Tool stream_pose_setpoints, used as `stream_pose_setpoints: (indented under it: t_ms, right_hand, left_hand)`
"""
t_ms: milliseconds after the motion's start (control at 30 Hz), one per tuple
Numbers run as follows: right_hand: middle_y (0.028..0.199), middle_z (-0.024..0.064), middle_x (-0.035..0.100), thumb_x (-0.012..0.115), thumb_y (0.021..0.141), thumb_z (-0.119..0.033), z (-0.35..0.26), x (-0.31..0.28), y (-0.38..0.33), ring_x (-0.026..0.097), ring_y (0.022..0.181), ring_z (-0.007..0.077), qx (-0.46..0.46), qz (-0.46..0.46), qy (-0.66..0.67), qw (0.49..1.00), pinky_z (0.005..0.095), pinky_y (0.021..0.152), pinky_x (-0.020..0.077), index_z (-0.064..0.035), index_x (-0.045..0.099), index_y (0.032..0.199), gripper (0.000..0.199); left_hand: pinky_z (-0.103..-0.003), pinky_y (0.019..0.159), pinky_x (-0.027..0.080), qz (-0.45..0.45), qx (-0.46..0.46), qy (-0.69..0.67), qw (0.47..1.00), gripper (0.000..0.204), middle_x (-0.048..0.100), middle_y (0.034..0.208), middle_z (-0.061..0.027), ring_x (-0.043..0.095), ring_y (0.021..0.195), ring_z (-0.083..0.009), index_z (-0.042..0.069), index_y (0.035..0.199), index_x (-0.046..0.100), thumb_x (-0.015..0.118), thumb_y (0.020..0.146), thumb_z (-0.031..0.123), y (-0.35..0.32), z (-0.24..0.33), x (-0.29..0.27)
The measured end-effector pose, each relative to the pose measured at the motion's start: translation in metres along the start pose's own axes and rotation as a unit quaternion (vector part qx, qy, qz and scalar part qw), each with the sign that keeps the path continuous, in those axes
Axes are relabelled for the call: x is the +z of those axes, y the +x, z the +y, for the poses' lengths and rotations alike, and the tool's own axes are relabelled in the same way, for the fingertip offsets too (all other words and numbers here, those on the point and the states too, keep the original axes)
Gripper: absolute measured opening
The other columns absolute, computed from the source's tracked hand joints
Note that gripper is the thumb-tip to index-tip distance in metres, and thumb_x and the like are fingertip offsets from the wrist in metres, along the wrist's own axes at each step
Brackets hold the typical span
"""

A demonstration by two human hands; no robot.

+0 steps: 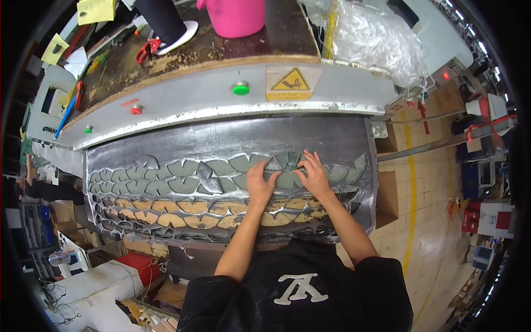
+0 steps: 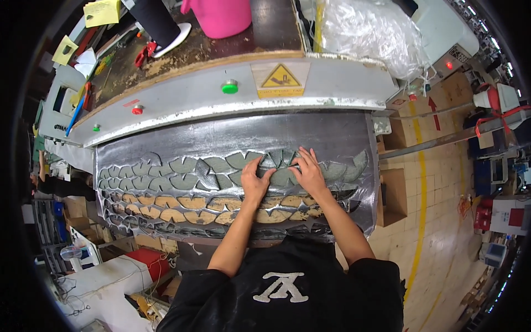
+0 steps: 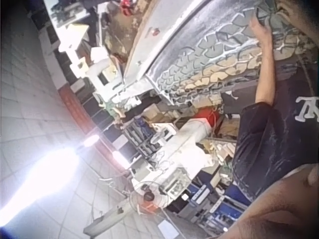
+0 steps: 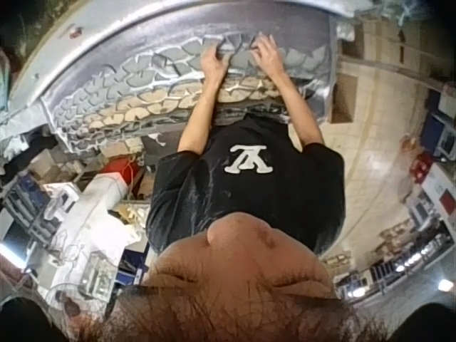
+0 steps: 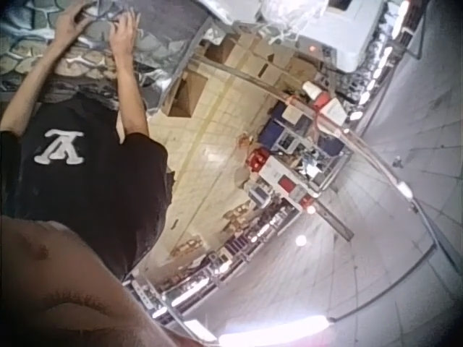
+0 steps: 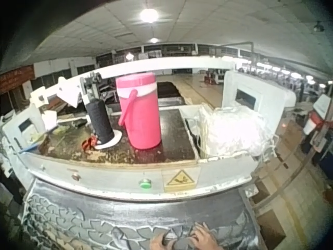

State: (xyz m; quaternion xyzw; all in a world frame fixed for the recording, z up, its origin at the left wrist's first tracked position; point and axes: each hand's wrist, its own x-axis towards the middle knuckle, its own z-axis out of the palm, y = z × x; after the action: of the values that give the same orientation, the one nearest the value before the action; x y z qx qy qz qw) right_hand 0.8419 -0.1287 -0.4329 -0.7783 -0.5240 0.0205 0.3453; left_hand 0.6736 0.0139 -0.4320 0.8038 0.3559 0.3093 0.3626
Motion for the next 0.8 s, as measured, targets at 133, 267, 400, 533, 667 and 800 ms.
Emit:
stream_pose_setpoints:
  t_ms: [133, 267, 400, 533, 667, 800]
  right_hand:
    - [0.144, 0.0242, 0.062, 0.086, 0.09, -0.02, -0.015, -0.012, 0.011, 0.051, 0.146, 0.0425, 0.038, -0.023, 0.042, 0.998, 0.0571, 0.126, 0.037, -0.0052, 0.063, 0.123, 0.043]
    - [0.156, 0.0219, 0.051, 0.092, 0.083, -0.021, -0.056, -0.06, -0.012, 0.052, 0.141, 0.049, 0.068, 0.033, 0.042, 0.996, 0.0537, 0.117, 0.0447, -0.005, 0.059, 0.135, 0.063]
    - [0.123, 0.017, 0.072, 0.088, 0.087, -0.032, -0.085, -0.094, -0.048, 0.067, 0.119, 0.0377, 0.091, -0.177, 0.123, 0.972, 0.0456, 0.104, 0.0528, -0.0053, 0.071, 0.123, 0.048]
    - [0.115, 0.0161, 0.071, 0.084, 0.09, -0.031, -0.072, -0.096, -0.056, 0.068, 0.112, 0.0382, -0.018, -0.258, 0.1, 0.961, 0.0468, 0.098, 0.0541, -0.0036, 0.073, 0.12, 0.042]
    - [0.115, 0.0159, 0.069, 0.082, 0.09, -0.029, -0.067, -0.102, -0.039, 0.066, 0.118, 0.0384, 0.044, -0.296, 0.139, 0.944, 0.0461, 0.105, 0.0521, -0.0034, 0.076, 0.121, 0.04]
    - [0.114, 0.0157, 0.069, 0.085, 0.087, -0.028, -0.072, -0.112, -0.025, 0.066, 0.116, 0.038, 0.027, -0.261, 0.109, 0.959, 0.0457, 0.104, 0.0523, -0.0037, 0.076, 0.124, 0.045]
  left_hand:
    - [-0.048, 0.104, 0.051, -0.026, -0.027, -0.007, 0.999, 0.063, 0.072, 0.125, -0.0221, 0.066, 0.117, -0.0427, 0.0, 0.133, 0.068, 0.093, 0.08, 0.023, 0.003, -0.001, -0.009]
    - [-0.048, 0.107, 0.051, -0.061, -0.055, -0.028, 0.996, 0.077, 0.071, 0.128, -0.02, 0.065, 0.122, -0.0398, 0.001, 0.148, 0.057, 0.092, 0.083, 0.02, 0.024, 0.029, -0.032]
    - [-0.038, 0.09, 0.058, 0.056, -0.034, -0.109, 0.992, 0.062, 0.08, 0.104, -0.0147, 0.076, 0.095, -0.0256, 0.002, 0.142, 0.063, 0.09, 0.088, 0.018, 0.092, 0.04, -0.06]
    - [-0.029, 0.063, 0.05, 0.158, -0.101, -0.185, 0.965, 0.033, 0.068, 0.07, -0.0029, 0.058, 0.063, -0.0081, 0.0, 0.091, 0.069, 0.09, 0.092, 0.025, 0.179, 0.067, -0.073]
    - [-0.031, 0.056, 0.044, 0.169, -0.057, -0.061, 0.982, 0.041, 0.062, 0.064, -0.0011, 0.049, 0.058, -0.0075, 0.002, 0.076, 0.062, 0.089, 0.093, 0.028, 0.194, 0.071, -0.079]
    - [-0.03, 0.056, 0.044, 0.052, -0.049, -0.131, 0.989, 0.04, 0.062, 0.061, -0.0024, 0.051, 0.059, -0.008, 0.003, 0.074, 0.065, 0.086, 0.095, 0.031, 0.119, 0.061, -0.078]
